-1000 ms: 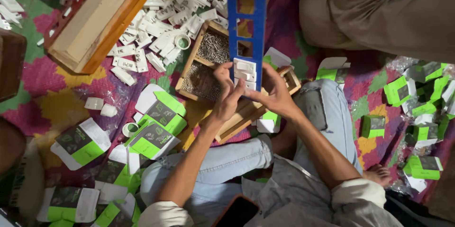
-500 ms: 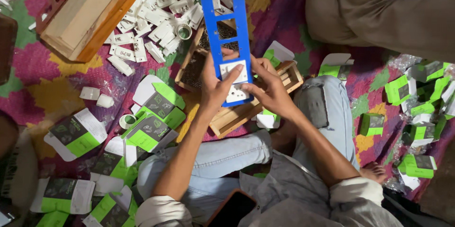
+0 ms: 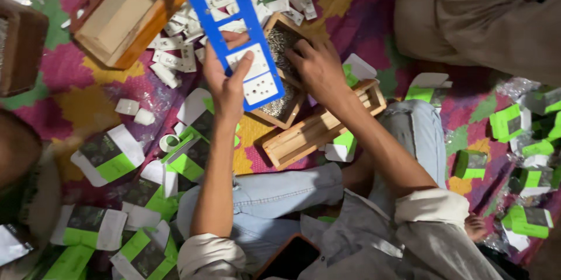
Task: The person sits on the floor and assembles white electrical socket modules into a blue plastic frame. They pick up modules and screws from nearby piles and wooden boxes, insert the modules into the frame, and fasten them with screws. The person repeats this process for multiple modules.
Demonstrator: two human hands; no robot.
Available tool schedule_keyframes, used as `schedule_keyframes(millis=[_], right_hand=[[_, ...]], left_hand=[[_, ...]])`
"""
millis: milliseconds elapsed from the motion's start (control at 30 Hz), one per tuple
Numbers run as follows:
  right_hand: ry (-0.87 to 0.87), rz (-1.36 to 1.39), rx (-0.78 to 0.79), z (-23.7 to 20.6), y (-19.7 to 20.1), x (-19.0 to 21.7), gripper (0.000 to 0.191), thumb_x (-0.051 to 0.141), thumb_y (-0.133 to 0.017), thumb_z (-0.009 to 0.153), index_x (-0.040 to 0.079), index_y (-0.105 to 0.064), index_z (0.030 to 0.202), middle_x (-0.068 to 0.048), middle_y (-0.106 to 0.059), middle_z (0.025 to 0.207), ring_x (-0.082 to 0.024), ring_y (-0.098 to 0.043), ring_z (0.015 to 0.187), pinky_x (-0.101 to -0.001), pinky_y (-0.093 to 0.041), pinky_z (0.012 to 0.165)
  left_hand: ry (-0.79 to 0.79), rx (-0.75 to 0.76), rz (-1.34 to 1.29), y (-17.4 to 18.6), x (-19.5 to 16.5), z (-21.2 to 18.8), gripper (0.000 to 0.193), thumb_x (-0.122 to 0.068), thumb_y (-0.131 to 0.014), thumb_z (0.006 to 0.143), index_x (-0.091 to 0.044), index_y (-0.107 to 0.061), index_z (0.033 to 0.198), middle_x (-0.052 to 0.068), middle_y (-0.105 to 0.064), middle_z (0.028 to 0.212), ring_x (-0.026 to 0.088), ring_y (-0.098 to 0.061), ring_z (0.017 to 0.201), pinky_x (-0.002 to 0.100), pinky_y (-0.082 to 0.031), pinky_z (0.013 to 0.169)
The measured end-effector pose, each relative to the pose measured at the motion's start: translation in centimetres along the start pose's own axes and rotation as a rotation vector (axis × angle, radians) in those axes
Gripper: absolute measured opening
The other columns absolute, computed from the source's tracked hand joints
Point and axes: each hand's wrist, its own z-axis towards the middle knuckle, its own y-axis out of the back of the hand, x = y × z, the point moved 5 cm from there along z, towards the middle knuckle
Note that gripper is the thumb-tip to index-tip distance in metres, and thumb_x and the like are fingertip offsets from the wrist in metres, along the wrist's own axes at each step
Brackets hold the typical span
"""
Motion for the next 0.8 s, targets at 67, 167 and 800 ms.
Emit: schedule_keyframes(millis=[67, 167, 800], right_hand=[[-0.010, 0.015, 0.018, 0.8, -0.3, 0.5, 0.033, 0.027, -0.080, 0.079, 0.005, -0.075, 0.103, -0.012, -0.064, 0.097, -0.033, -0.062, 0.099, -0.0455, -0.050, 0.083], [-0.037, 0.013, 0.050, 1.0, 0.2, 0.6, 0.024, 0.018, -0.077, 0.082, 0.010, -0.077, 0.104, -0.008, -0.064, 0.099, -0.030, -0.062, 0.099, -0.0425, -0.051, 0.087], [-0.519, 0.877, -0.109, -6.3, 1.1, -3.3, 0.013, 0.002, -0.074, 0.097, -0.001, -0.075, 0.109, -0.009, -0.076, 0.102, -0.011, -0.070, 0.088, -0.0272, -0.057, 0.076]], left_hand=[[0.011, 0.027, 0.000, -0.2, 0.1, 0.0, 0.038, -0.001, -0.069, 0.095, 0.002, -0.053, 0.129, 0.015, -0.068, 0.124, 0.020, -0.064, 0.117, 0.032, -0.050, 0.105], [0.003, 0.057, 0.027, -0.7, 0.3, 0.0, 0.038, -0.002, -0.069, 0.095, 0.001, -0.053, 0.129, 0.014, -0.068, 0.124, 0.018, -0.066, 0.116, 0.032, -0.052, 0.104], [0.022, 0.190, 0.110, -4.6, 2.1, -2.3, 0.035, 0.001, -0.070, 0.092, 0.001, -0.055, 0.124, 0.017, -0.072, 0.120, 0.021, -0.071, 0.114, 0.033, -0.055, 0.101]])
